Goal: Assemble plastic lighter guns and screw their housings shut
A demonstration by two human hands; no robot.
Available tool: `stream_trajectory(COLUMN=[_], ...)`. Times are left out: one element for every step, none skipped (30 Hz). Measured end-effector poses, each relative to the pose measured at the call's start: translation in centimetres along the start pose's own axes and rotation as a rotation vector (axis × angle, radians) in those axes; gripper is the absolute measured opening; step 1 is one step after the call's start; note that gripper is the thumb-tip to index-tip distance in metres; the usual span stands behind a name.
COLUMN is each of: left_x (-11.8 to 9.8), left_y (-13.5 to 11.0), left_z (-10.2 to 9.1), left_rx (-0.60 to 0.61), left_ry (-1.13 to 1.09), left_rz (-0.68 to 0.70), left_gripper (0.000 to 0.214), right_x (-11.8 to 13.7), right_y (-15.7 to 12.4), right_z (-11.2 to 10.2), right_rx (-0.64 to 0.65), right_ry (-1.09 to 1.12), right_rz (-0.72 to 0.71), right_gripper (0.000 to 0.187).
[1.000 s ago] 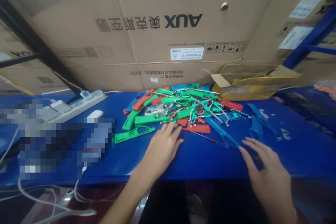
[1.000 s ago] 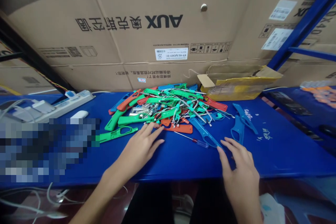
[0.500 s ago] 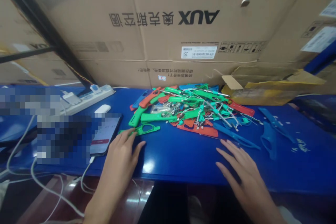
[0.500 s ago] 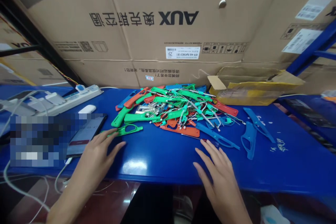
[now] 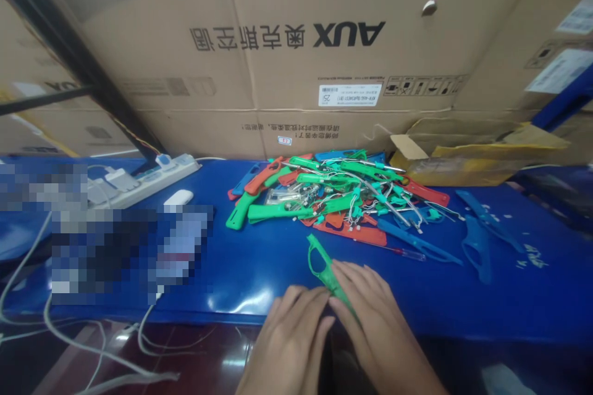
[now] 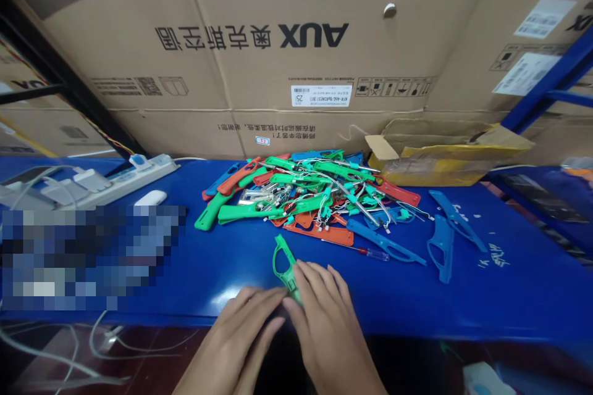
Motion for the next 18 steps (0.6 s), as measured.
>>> stream_trajectory(left_x=[0.1,0.2,0.4,0.7,1.1,1.6,2.2,2.9,3.6,4.3,4.8,5.1,5.2,5.2,5.2,5.1,5.1,5.2], left_y=[-0.1,-0.1,-0.1,-0.1,0.1,0.4,0.8,1.3,1.8,2.3,2.8,3.2,3.4,3.6,3.6,3.5,3.4,3.2], left_z=[0.2,0.3,0.3,0.2,0.1,-0.1,-0.4,-0.6,-0.7,-0.7,-0.5,-0.1,0.3,0.8,1.2,1.4,1.5,1.5], left_rx=[-0.026,-0.051,-0.072,-0.088,-0.093,-0.100,-0.111,-0.129,-0.155,-0.180,-0.191,-0.176,-0.145,-0.115,-0.092,-0.087,-0.096,-0.116], left_ry=[-0.042,-0.081,-0.125,-0.176,-0.229,-0.277,-0.308,-0.314,-0.303,-0.285,-0.262,-0.244,-0.229,-0.210,-0.189,-0.170,-0.161,-0.163], left_rz=[0.003,0.001,-0.004,-0.013,-0.027,-0.049,-0.079,-0.116,-0.153,-0.185,-0.201,-0.187,-0.158,-0.129,-0.112,-0.109,-0.121,-0.143], left_gripper=[0.030,0.030,0.030,0.030,0.029,0.027,0.025,0.023,0.022,0.021,0.021,0.021,0.022,0.023,0.023,0.023,0.022,0.021], right_x=[-0.3,-0.6,-0.8,-0.9,-1.0,-0.9,-0.9,-0.8,-0.7,-0.7,-0.7,-1.0,-1.3,-1.9,-2.6,-3.3,-4.1,-4.8], right_y=[0.2,0.4,0.6,0.8,1.1,1.4,1.8,2.3,2.9,3.5,4.2,5.0,5.8,6.8,7.7,8.8,9.8,10.8], right_z=[-0.1,-0.2,-0.3,-0.3,-0.3,-0.3,-0.3,-0.4,-0.6,-0.9,-1.4,-2.1,-3.0,-3.9,-4.8,-5.7,-6.5,-7.0], right_rx=[0.043,0.085,0.119,0.147,0.171,0.199,0.228,0.257,0.291,0.312,0.323,0.316,0.292,0.259,0.234,0.218,0.210,0.232], right_ry=[0.005,0.013,0.023,0.035,0.047,0.061,0.076,0.090,0.105,0.119,0.131,0.143,0.148,0.137,0.096,0.025,-0.087,-0.219], right_rz=[-0.005,-0.007,-0.008,-0.001,0.004,0.008,0.008,0.005,-0.003,-0.016,-0.023,-0.016,0.007,0.051,0.105,0.147,0.182,0.204], right_gripper=[0.037,0.037,0.038,0.039,0.041,0.046,0.053,0.060,0.066,0.069,0.066,0.060,0.052,0.044,0.039,0.037,0.037,0.037])
Point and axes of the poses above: each hand's wrist, its own y-axis towards the middle knuckle, its own z-axis out of the palm, x = y × z, the point moved 3 cm from there along y, towards the middle knuckle, and after that the axes turned 13 degrees about y, right-handed, at the moved point
